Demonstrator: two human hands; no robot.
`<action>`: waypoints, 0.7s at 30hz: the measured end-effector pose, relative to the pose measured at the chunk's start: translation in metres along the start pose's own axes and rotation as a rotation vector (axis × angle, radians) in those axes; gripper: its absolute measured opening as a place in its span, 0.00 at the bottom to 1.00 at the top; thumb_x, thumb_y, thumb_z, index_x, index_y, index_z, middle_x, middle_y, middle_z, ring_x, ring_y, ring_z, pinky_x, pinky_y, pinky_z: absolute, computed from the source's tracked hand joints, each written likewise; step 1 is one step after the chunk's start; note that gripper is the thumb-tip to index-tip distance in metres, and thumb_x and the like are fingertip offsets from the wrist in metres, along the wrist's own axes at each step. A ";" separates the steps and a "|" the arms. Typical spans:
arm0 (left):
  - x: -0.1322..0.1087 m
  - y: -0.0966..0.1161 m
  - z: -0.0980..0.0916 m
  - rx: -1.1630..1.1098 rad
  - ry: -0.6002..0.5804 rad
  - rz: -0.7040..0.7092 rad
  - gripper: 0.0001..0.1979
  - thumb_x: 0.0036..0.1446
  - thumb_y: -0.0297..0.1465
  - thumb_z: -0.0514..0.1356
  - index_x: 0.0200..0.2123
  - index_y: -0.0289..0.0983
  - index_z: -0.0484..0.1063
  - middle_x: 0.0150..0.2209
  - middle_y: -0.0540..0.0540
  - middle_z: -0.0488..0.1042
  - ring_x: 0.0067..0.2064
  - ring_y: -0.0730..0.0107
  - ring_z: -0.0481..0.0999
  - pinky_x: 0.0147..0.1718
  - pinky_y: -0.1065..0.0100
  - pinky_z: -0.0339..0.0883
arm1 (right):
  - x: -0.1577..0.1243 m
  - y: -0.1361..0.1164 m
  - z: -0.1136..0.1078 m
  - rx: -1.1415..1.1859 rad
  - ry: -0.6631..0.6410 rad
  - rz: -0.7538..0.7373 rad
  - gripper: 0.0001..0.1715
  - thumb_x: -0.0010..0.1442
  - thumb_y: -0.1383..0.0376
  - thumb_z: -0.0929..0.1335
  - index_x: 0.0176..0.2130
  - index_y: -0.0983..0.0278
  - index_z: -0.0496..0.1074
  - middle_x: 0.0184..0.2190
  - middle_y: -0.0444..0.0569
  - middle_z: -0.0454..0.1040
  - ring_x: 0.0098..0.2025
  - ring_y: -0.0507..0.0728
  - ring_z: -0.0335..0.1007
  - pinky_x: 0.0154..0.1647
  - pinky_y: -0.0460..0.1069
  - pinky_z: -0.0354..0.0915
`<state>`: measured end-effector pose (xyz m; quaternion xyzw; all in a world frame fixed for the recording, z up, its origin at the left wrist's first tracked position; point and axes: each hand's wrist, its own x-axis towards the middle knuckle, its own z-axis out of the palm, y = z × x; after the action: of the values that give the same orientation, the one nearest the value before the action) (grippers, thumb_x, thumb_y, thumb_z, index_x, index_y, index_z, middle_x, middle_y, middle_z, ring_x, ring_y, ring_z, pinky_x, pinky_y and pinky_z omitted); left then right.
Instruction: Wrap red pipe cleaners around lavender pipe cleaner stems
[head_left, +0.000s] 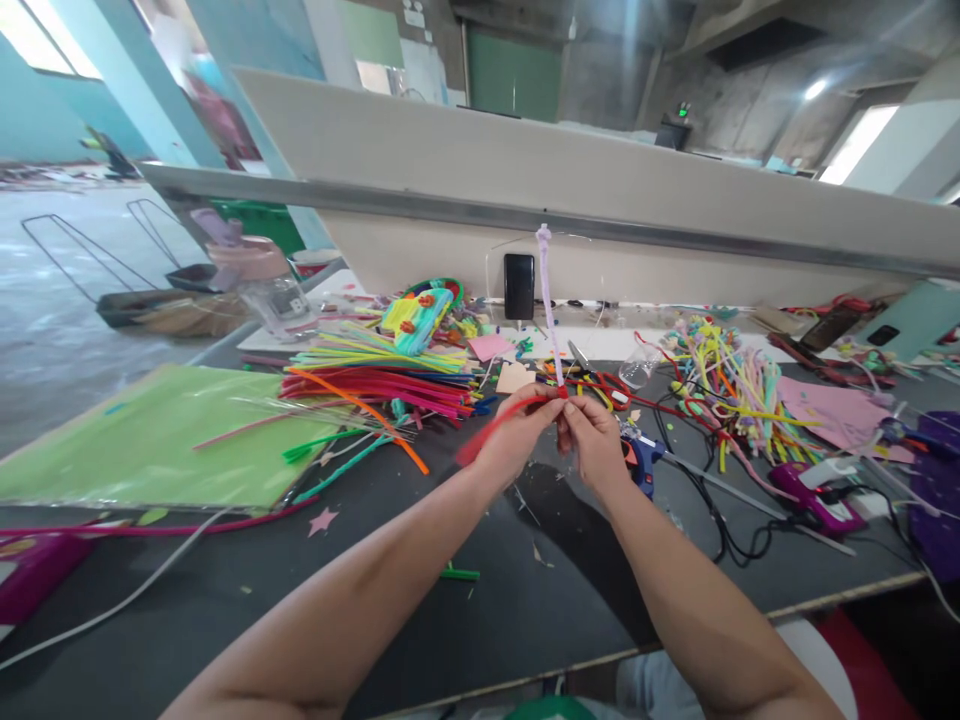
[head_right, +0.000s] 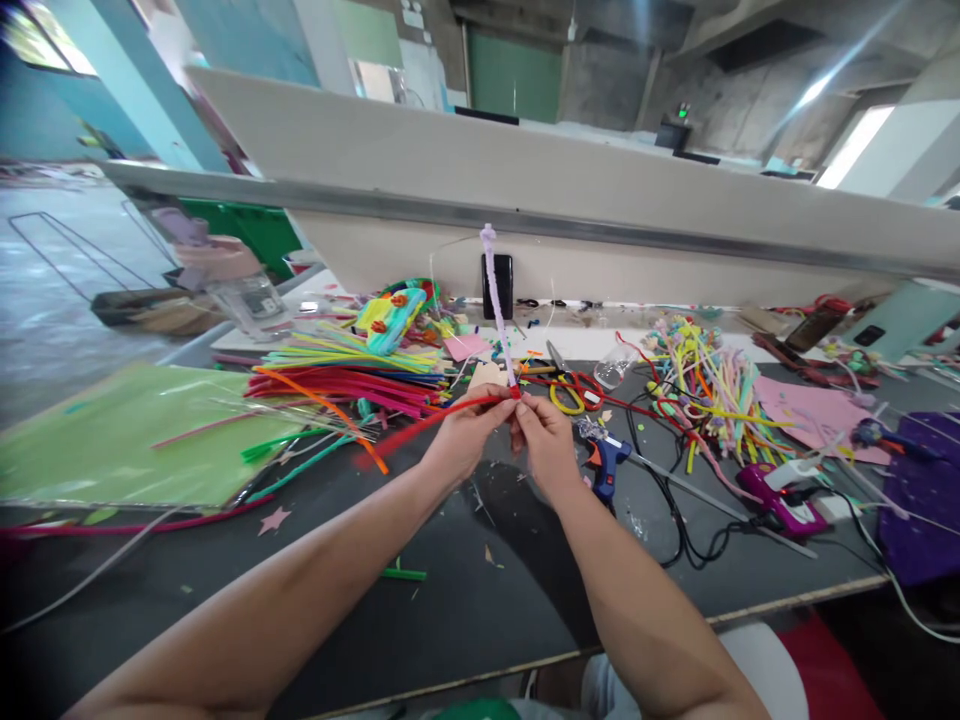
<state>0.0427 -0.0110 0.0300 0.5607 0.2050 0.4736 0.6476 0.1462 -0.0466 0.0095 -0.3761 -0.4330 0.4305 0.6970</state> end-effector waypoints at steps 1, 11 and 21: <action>0.001 0.000 -0.001 -0.005 -0.004 0.008 0.11 0.50 0.36 0.60 0.33 0.36 0.65 0.21 0.53 0.68 0.20 0.73 0.70 0.19 0.69 0.66 | 0.000 0.000 0.000 -0.008 -0.005 -0.003 0.09 0.55 0.58 0.67 0.31 0.62 0.69 0.19 0.38 0.64 0.15 0.47 0.57 0.15 0.43 0.57; 0.002 -0.001 -0.006 0.059 0.039 0.026 0.09 0.50 0.35 0.61 0.30 0.36 0.67 0.22 0.52 0.69 0.22 0.73 0.70 0.24 0.69 0.67 | 0.000 0.001 -0.002 -0.018 -0.026 -0.040 0.08 0.57 0.60 0.66 0.31 0.63 0.69 0.20 0.38 0.64 0.16 0.47 0.58 0.14 0.44 0.58; 0.001 -0.006 -0.009 0.485 0.199 0.290 0.07 0.54 0.32 0.58 0.27 0.34 0.70 0.27 0.49 0.70 0.30 0.73 0.68 0.33 0.71 0.63 | 0.001 0.003 -0.003 -0.104 0.050 -0.084 0.09 0.57 0.59 0.65 0.32 0.62 0.68 0.20 0.38 0.63 0.16 0.47 0.58 0.15 0.44 0.58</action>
<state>0.0383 -0.0046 0.0218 0.6734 0.2923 0.5510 0.3968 0.1486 -0.0448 0.0066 -0.4037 -0.4526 0.3683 0.7047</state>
